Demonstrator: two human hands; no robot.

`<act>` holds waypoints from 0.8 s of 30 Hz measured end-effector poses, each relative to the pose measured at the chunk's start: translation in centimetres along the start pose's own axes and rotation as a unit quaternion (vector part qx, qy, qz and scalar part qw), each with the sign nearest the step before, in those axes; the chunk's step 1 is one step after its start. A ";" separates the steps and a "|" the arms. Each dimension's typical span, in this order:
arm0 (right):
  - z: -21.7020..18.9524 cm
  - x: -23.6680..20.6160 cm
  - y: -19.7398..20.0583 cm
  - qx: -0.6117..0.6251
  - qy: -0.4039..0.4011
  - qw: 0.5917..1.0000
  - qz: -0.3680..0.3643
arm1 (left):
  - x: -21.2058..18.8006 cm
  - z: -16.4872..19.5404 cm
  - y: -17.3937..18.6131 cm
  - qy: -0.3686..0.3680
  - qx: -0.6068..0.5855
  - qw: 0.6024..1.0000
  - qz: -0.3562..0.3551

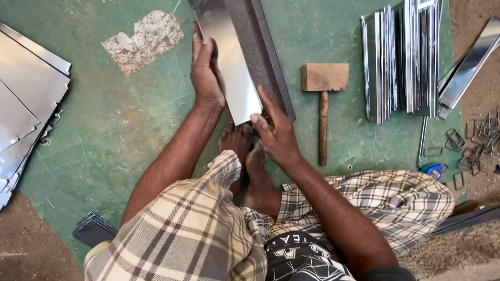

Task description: The person sits on the floor and repeatedly bends rectangular metal sheets into a U-shape using a wooden mallet and a metal bar as an anvil. They hold the sheet with one hand and strike it with the mallet to form the bend, then place the finished pieces aside.

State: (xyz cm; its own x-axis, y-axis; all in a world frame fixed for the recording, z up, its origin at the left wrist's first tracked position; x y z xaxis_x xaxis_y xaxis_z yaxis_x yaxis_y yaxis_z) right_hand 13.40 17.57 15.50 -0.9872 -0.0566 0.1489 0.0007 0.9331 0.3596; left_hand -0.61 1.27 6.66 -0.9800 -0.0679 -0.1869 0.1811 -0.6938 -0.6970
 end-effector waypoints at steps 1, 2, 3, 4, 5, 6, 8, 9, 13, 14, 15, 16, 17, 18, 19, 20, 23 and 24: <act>-0.1 -0.6 -0.3 0.030 -0.022 0.999 -0.005 | 0.5 0.2 0.7 -0.012 -0.021 1.000 0.017; -0.1 -1.1 -0.7 0.061 -0.051 0.997 -0.011 | 0.8 0.3 1.2 -0.019 -0.040 0.998 0.038; -0.1 -1.6 -0.9 0.048 -0.052 0.998 -0.002 | 0.8 0.3 1.6 -0.025 -0.058 0.996 0.060; -0.1 -1.8 -1.1 0.033 -0.047 0.998 0.009 | 0.7 0.1 1.6 -0.011 -0.071 0.996 0.059; -0.1 -2.0 -1.3 0.018 -0.040 0.999 0.022 | 0.5 -0.2 1.4 0.002 -0.085 0.995 0.055; 0.0 -2.1 -1.4 0.017 -0.024 0.999 0.029 | 0.0 -0.5 1.0 0.018 -0.098 0.994 0.052; 0.2 -1.9 -1.3 0.015 0.009 0.999 0.041 | -1.0 -1.1 0.0 0.026 -0.110 0.994 0.001; 0.4 -1.8 -1.2 0.015 0.007 0.999 0.040 | -1.5 -1.3 -0.7 0.029 -0.116 0.993 -0.025; 1.1 -1.1 -0.8 -0.012 -0.029 0.999 0.042 | -2.4 -1.4 -2.5 0.056 -0.035 0.998 -0.001; 1.2 -1.0 -0.8 -0.026 -0.043 0.998 0.045 | -2.4 -1.2 -2.8 0.059 -0.020 0.998 0.002; 1.2 -0.9 -0.9 -0.013 -0.041 0.998 0.049 | -2.4 -1.1 -2.9 0.060 -0.005 0.998 0.004; 1.2 -0.8 -1.0 0.000 -0.038 0.998 0.051 | -2.3 -0.9 -3.0 0.050 -0.015 0.999 -0.010; 1.2 -0.7 -1.1 0.014 -0.038 0.998 0.052 | -2.3 -0.8 -3.0 0.040 -0.025 0.999 -0.022; 1.1 -0.7 -1.2 0.012 -0.037 0.998 0.053 | -2.3 -0.8 -2.8 0.035 -0.033 0.998 -0.032; 1.1 -0.6 -1.3 0.010 -0.036 0.998 0.055 | -2.4 -0.9 -2.5 0.046 -0.030 0.998 -0.009; 1.0 -0.6 -1.4 0.007 -0.031 0.998 0.055 | -2.5 -1.1 -2.2 0.053 -0.029 0.998 0.012; 1.2 -0.3 -1.6 -0.024 -0.069 0.997 0.040 | -3.2 -1.5 -1.4 0.070 0.136 0.987 0.051; 1.1 -0.2 -1.7 -0.031 -0.047 0.997 0.042 | -3.5 -1.5 -1.2 0.076 0.216 0.972 0.057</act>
State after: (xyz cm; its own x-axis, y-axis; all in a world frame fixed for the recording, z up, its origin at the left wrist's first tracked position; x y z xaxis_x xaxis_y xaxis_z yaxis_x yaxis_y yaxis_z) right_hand 13.46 16.40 13.86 -0.9939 0.0575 0.0940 0.0911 0.9091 0.4065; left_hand 2.74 3.47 7.12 -0.9257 -0.0783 -0.3700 0.2047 -0.9264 -0.3160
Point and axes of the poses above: each hand's wrist, its own x-axis towards the middle knuckle, its own y-axis out of the back of the hand, z = x × y, the point moved 2 cm from there along x, towards the middle knuckle, and after that the axes turned 3 degrees about z, right-handed, at the moved point
